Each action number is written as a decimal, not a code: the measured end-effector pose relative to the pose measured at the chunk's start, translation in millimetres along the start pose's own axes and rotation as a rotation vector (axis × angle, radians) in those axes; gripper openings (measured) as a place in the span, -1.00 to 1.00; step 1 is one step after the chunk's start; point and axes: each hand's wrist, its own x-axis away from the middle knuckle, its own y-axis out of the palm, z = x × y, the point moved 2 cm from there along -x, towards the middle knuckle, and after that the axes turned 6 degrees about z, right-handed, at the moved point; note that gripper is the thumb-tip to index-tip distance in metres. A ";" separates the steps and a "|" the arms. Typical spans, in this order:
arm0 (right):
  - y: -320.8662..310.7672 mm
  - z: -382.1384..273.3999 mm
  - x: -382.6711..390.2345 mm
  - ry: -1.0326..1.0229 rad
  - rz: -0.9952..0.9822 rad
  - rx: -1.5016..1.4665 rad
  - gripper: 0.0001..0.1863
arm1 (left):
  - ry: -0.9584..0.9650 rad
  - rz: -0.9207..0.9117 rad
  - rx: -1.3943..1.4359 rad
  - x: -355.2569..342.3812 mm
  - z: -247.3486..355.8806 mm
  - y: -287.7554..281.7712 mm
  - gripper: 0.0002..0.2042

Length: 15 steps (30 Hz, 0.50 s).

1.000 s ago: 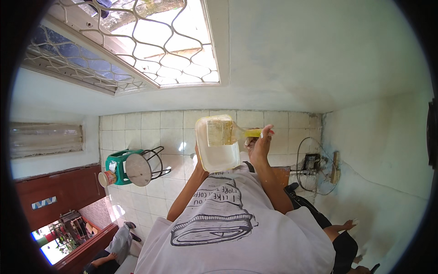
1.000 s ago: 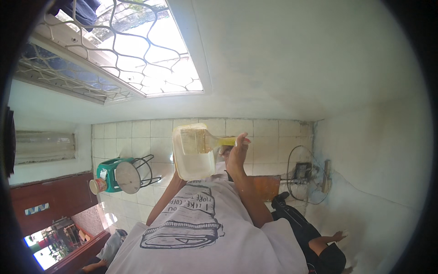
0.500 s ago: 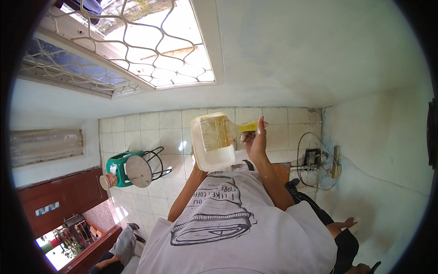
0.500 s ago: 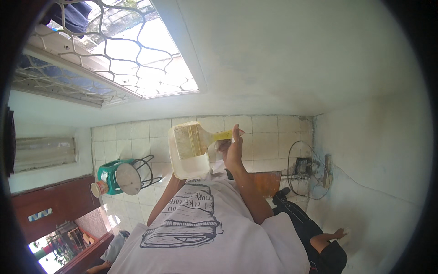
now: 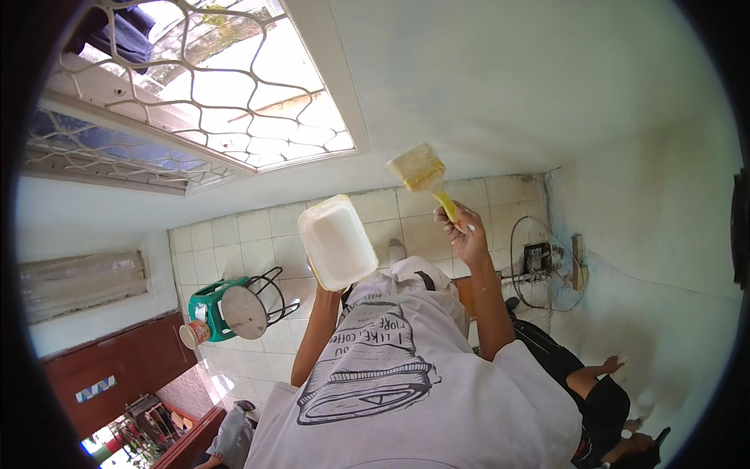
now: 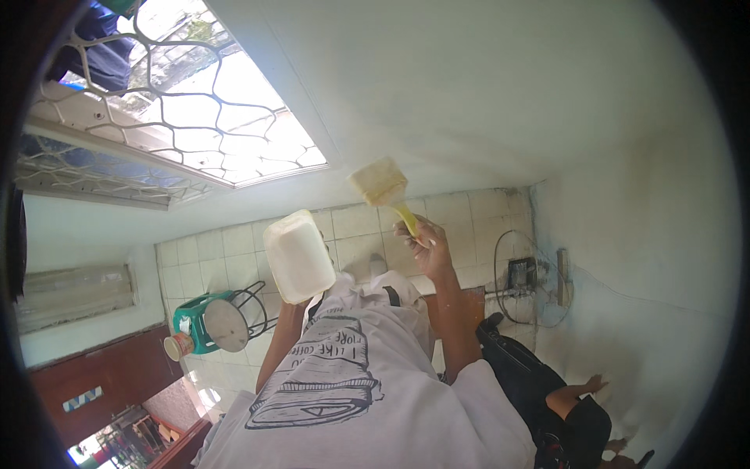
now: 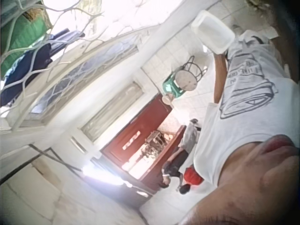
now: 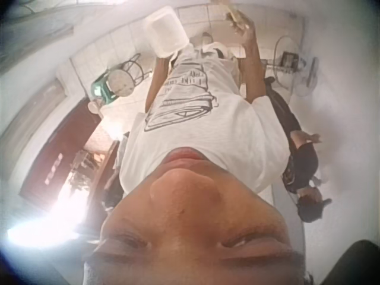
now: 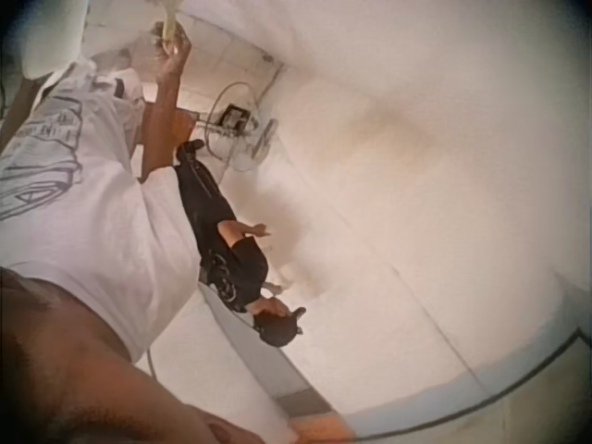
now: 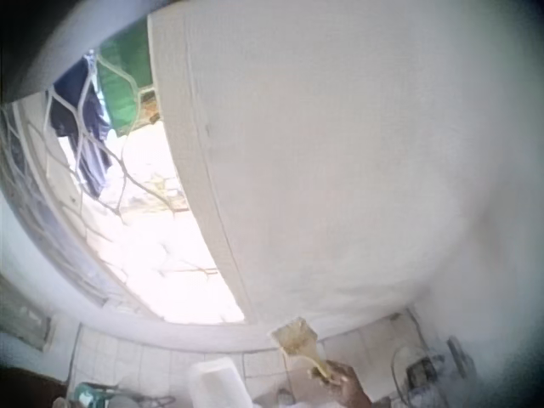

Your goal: The person paints an interior wall and upper corner with a brush, dipping the brush into a plastic container of paint between strokes.

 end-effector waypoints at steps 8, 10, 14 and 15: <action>-104.1 40.9 -93.2 0.169 0.282 0.484 -0.78 | -0.060 0.019 0.018 9.5 -12.7 0.3 -0.49; -117.5 61.1 -124.0 0.184 0.347 0.555 -0.77 | -0.068 0.035 0.020 14.6 -16.3 -0.4 -0.48; -137.2 109.7 -185.9 0.090 0.477 0.845 -0.71 | -0.067 0.080 0.009 18.0 -12.2 -5.3 -0.48; -136.1 114.8 -195.1 0.036 0.500 0.900 -0.69 | -0.056 0.093 0.011 19.5 -10.9 -7.4 -0.48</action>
